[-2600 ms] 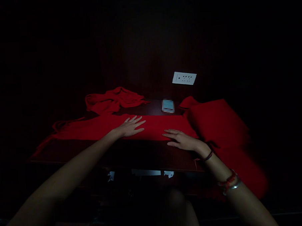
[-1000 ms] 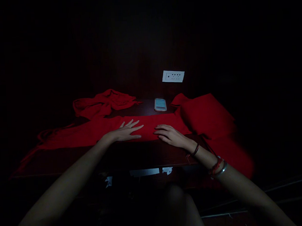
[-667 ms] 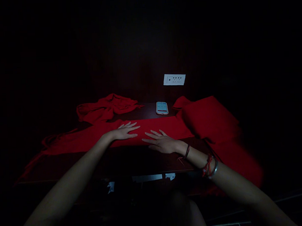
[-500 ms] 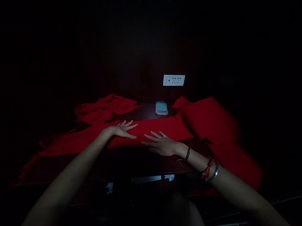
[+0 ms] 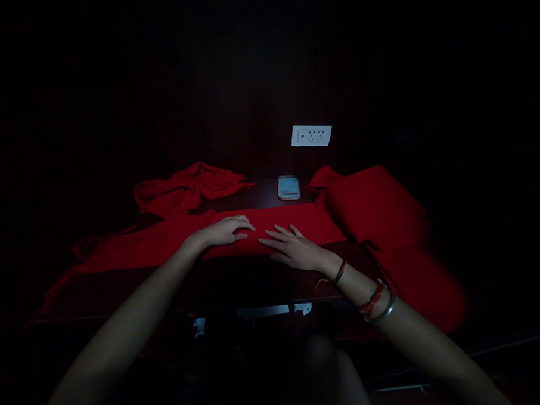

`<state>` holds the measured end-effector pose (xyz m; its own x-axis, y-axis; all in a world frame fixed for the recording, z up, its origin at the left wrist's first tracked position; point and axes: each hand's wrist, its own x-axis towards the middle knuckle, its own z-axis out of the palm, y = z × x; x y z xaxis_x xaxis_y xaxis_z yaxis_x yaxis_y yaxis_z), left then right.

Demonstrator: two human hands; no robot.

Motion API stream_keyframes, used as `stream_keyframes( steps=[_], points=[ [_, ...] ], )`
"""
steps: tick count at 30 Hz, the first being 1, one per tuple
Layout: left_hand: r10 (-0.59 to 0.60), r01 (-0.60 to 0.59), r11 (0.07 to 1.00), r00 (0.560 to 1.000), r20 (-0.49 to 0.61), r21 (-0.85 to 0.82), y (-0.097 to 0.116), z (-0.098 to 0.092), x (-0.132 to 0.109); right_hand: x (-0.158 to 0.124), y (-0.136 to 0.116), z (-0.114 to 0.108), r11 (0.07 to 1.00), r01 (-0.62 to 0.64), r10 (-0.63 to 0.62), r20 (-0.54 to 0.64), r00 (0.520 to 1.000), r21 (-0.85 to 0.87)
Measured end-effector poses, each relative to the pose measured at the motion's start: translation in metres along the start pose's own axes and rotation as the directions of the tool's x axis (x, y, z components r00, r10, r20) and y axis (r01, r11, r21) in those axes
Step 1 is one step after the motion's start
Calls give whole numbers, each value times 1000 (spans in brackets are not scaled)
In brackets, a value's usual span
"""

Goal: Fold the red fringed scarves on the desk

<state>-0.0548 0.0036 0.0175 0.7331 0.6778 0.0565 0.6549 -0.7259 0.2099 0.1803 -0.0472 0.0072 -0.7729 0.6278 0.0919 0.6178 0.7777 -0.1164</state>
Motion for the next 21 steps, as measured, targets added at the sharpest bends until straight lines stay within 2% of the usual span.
stream_keyframes(
  steps=[4, 7, 9, 10, 12, 15, 17, 19, 21],
  points=[
    [-88, 95, 995, 986, 141, -40, 0, -5, -5, -1, 3, 3, 1000, -10, 10, 50, 999, 5],
    [-185, 198, 980, 939, 290, -16, -1, -7, -7, 0, 6, 5, 1000, -6, 6, 49, 999, -10],
    [-237, 242, 970, 914, 329, 26, -2, -7, -8, 1, 7, 4, 999, 0, 0, 5, 1000, -43],
    [-252, 250, 967, 915, 314, 47, -2, -8, -8, 2, 7, 4, 998, 6, -8, -30, 1000, -68],
    [-237, 225, 971, 947, 219, 76, 1, -9, -11, 4, 8, 1, 991, 35, -49, -109, 993, -132],
    [-144, 134, 985, 986, 83, 112, 12, -14, -15, 6, 8, -4, 966, 93, -133, -152, 979, -241],
    [-107, 90, 984, 989, 101, 155, 23, -15, -17, 7, 9, -6, 949, 108, -148, -115, 982, -297],
    [-108, 75, 973, 984, 145, 219, 33, -14, -17, 8, 8, -8, 941, 88, -123, -88, 989, -327],
    [-125, 83, 957, 982, 140, 277, 39, -11, -16, 8, 8, -9, 945, 43, -78, -95, 992, -326]
  ],
)
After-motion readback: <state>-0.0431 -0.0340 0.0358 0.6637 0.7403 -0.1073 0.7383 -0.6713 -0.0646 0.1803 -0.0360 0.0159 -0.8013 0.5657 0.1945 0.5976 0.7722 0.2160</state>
